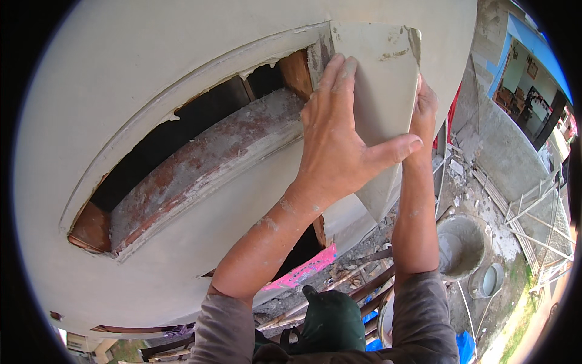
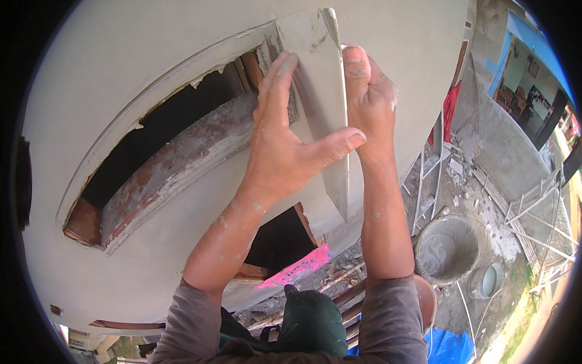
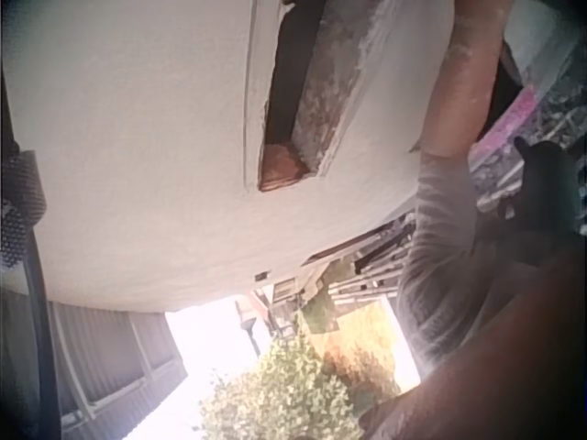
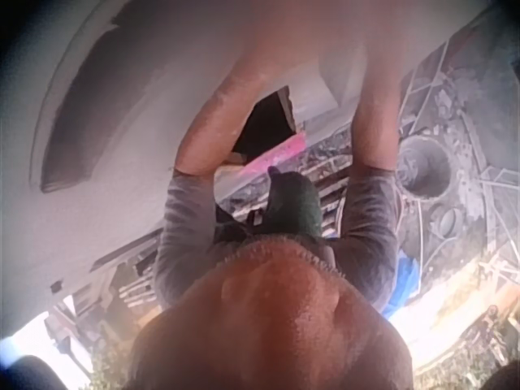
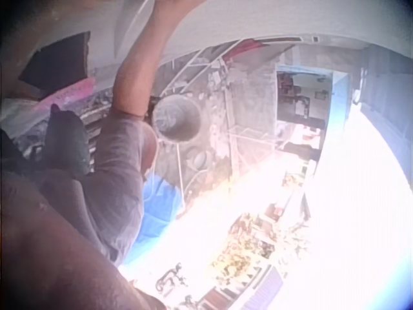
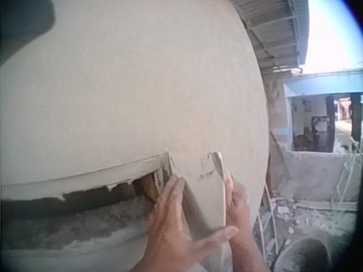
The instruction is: The person applies plaster to a wall around a rectangular opening using a trowel and a brush. They repeatedly smooth the surface and clean the edges of the opening while working on scaffolding.
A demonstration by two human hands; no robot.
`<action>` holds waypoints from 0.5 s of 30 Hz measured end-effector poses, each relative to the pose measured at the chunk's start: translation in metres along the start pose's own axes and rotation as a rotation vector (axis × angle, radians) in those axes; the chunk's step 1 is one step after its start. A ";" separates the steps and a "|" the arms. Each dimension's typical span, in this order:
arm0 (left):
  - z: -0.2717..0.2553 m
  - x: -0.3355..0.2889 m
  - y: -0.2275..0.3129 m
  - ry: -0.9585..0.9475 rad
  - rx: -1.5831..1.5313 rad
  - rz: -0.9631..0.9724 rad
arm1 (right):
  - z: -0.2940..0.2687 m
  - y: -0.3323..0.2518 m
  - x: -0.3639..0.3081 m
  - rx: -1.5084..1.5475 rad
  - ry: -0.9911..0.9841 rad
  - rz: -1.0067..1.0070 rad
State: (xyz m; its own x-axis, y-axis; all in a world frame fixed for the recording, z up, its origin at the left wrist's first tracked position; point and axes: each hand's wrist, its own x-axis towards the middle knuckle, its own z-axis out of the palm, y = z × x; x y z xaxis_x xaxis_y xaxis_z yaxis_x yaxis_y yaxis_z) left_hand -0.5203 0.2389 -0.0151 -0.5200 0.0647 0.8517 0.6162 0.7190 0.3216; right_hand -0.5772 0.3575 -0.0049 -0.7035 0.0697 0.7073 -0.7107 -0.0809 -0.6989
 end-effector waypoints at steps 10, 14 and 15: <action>0.003 -0.016 0.007 -0.024 -0.018 -0.004 | -0.004 0.007 -0.017 0.067 0.052 0.131; 0.000 -0.007 0.004 -0.026 0.001 -0.003 | -0.002 0.005 -0.009 0.060 0.066 0.088; 0.000 -0.005 0.004 -0.023 0.013 0.004 | -0.001 0.005 -0.007 0.057 0.070 0.066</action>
State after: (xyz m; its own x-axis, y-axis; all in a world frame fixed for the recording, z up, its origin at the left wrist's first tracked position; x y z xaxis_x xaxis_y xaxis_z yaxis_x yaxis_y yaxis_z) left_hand -0.5149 0.2409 -0.0182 -0.5312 0.0830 0.8432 0.6102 0.7279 0.3128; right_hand -0.5759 0.3574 -0.0128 -0.7492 0.1312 0.6493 -0.6624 -0.1441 -0.7352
